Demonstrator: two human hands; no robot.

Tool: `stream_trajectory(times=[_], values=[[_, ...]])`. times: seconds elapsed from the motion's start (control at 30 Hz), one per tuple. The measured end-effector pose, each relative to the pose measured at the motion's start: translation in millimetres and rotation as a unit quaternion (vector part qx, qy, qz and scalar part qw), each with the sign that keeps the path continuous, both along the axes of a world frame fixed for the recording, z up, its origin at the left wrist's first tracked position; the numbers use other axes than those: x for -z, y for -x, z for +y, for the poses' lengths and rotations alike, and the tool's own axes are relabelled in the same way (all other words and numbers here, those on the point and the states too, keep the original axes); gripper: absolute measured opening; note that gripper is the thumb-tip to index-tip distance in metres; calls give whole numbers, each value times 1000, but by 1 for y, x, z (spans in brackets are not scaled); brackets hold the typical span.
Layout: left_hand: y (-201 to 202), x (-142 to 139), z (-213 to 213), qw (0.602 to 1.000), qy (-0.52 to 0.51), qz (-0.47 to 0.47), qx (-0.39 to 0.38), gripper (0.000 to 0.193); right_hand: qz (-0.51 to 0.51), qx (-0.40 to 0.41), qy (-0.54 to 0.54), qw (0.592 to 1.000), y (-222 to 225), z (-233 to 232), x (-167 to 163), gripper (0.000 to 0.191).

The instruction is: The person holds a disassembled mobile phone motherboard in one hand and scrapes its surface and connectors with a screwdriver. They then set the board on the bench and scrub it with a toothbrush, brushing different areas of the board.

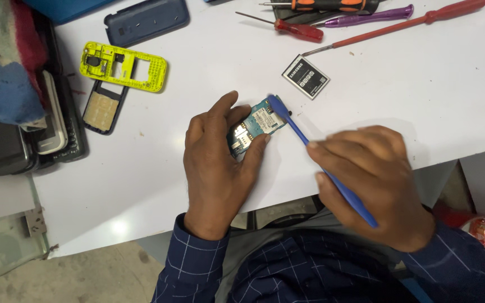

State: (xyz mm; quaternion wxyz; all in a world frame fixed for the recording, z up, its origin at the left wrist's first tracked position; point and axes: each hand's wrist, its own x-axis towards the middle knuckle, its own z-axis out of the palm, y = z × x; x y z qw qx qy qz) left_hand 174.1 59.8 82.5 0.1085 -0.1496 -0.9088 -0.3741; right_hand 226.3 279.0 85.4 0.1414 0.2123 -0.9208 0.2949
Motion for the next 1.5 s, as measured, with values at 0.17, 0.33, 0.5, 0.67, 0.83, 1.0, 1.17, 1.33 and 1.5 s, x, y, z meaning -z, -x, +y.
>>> stream_trajectory(times=[0.17, 0.33, 0.5, 0.67, 0.83, 1.0, 1.17, 1.33, 1.5], values=[[2, 2, -2, 1000, 14, 10, 5, 73, -32, 36, 104, 993, -15, 16, -17, 24], [2, 2, -2, 999, 31, 13, 14, 72, -50, 88, 112, 988, -17, 24, -18, 23], [-2, 1, -3, 998, 12, 23, 50, 69, -62, 70, 137, 986, -17, 21, -6, 25], [-5, 3, -3, 998, -35, 5, 61, 67, -58, 52, 140, 987, -15, 16, -9, 28], [-8, 6, -4, 994, -71, -21, 77, 69, -50, 45, 122, 990, -7, 10, -10, 29], [-8, 9, -4, 993, -97, -6, 75, 74, -27, 39, 119, 992, -11, 11, -10, 29], [-8, 12, -5, 993, -90, -6, 73, 76, -28, 35, 132, 990, -14, 15, -14, 27], [-9, 10, -3, 992, -89, -9, 93, 80, -26, 46, 110, 993, -3, 7, -8, 28], [-5, 9, -1, 997, -35, 5, 65, 85, -10, 28, 90, 996, -5, 5, -4, 27]])
